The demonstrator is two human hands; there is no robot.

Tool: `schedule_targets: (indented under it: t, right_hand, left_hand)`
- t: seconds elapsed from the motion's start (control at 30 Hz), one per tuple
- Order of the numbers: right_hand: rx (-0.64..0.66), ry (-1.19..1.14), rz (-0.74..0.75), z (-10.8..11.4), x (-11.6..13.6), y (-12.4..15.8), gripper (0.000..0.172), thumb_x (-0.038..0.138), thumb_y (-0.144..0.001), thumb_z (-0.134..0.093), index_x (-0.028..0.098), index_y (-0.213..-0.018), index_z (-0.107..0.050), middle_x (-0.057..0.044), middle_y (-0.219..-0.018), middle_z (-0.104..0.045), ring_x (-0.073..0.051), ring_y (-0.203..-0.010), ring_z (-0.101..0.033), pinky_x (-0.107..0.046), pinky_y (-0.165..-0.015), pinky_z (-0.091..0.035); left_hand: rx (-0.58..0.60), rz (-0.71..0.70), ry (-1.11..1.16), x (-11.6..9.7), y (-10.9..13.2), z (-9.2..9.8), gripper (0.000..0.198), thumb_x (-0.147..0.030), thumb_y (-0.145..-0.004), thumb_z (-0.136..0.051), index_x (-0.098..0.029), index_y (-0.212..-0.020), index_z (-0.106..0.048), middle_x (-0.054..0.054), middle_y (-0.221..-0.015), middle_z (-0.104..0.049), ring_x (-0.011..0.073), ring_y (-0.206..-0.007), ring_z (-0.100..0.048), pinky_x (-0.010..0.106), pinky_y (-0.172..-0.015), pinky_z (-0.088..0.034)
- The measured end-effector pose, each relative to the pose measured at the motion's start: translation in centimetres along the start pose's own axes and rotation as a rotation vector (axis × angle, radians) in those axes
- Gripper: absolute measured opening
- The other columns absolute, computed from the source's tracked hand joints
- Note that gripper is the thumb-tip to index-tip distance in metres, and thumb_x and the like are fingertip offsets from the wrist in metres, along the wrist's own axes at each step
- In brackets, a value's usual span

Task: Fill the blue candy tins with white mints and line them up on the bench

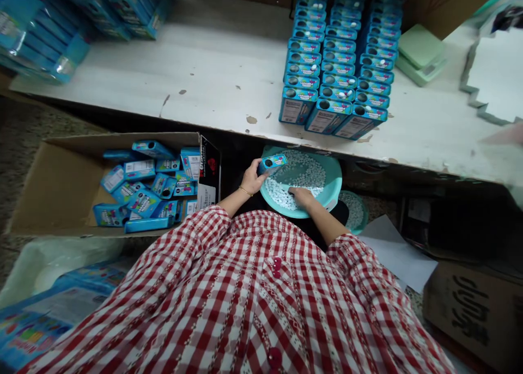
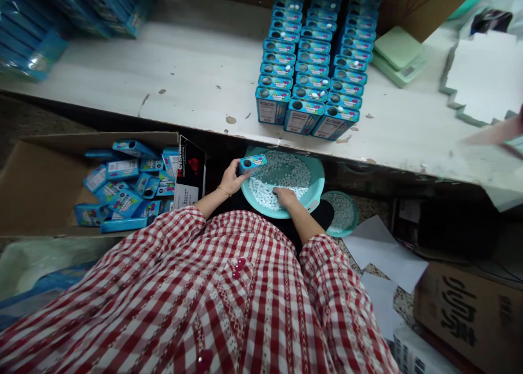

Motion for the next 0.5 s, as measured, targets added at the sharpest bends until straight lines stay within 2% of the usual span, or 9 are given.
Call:
schedule_targets:
  t: [0.2,0.37,0.5]
  right_hand:
    - [-0.137,-0.146,0.044,2.3,-2.8,2.1,0.036,0.01,-0.083,-0.045,0.017,-0.112,-0.065,-0.007,-0.109,-0.069,-0.017,-0.097,-0.061,-0.021,-0.079,-0.042]
    - [-0.274,-0.318,0.126,6.7,-4.5,5.6,0.031,0.012,-0.079,-0.047,0.016,-0.101,-0.069,-0.005,-0.095,-0.071,-0.016,-0.085,-0.062,-0.023,-0.074,-0.044]
    - [-0.373,-0.377,0.212,10.6,-3.8,7.8,0.03,0.017,-0.079,-0.048,0.019,-0.097,-0.072,-0.003,-0.087,-0.072,-0.016,-0.08,-0.063,-0.024,-0.072,-0.046]
  left_hand:
    - [-0.007,-0.012,0.004,-0.1,-0.3,0.5,0.04,-0.022,-0.068,-0.067,-0.017,-0.105,-0.051,0.004,-0.097,-0.064,0.0203,-0.089,-0.06,0.033,-0.083,-0.048]
    - [0.032,-0.004,-0.061,-0.6,-0.5,0.1,0.038,-0.019,-0.07,-0.063,-0.017,-0.106,-0.052,0.005,-0.096,-0.064,0.0201,-0.086,-0.059,0.034,-0.081,-0.049]
    - [0.096,-0.039,-0.122,-1.1,-0.4,-0.7,0.04,-0.013,-0.068,-0.059,-0.019,-0.107,-0.053,0.005,-0.1,-0.063,0.0209,-0.09,-0.059,0.036,-0.086,-0.048]
Point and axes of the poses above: each hand's wrist, its own y-axis away from the middle knuckle, its own z-axis out of the back of the hand, x = y × z, the point moved 2 cm from there along -y, towards the middle knuckle
